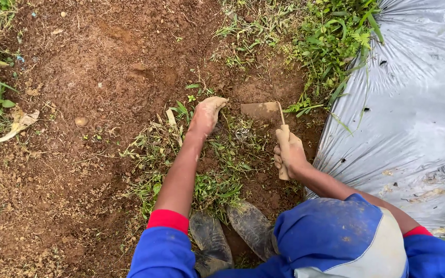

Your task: Using a hand hoe to clear weeds and dig soil in a farm field next to plastic-covered crop rows.

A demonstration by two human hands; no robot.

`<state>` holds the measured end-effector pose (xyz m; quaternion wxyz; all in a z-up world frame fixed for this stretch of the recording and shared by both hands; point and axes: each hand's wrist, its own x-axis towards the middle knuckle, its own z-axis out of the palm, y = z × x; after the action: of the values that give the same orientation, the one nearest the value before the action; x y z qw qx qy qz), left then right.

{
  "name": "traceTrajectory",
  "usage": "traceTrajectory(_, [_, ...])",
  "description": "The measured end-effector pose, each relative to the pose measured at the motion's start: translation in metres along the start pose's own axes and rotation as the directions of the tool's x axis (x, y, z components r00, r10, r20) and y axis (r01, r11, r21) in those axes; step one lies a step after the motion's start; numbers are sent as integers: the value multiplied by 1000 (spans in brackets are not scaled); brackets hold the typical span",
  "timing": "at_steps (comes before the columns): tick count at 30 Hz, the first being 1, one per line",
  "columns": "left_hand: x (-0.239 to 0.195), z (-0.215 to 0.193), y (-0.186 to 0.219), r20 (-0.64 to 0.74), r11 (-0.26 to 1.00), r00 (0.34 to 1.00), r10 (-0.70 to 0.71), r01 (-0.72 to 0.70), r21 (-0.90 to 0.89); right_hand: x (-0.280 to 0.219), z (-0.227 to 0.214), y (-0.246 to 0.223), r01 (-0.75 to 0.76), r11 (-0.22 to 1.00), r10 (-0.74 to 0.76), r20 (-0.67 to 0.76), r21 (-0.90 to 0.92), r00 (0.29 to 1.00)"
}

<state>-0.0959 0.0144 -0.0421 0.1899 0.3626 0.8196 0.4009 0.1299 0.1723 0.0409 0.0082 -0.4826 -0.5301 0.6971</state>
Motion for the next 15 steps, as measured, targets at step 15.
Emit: traceTrajectory(15, [0, -3, 11, -4, 994, 997, -81, 81, -78, 55, -22, -28, 67, 992, -54, -122, 109, 991])
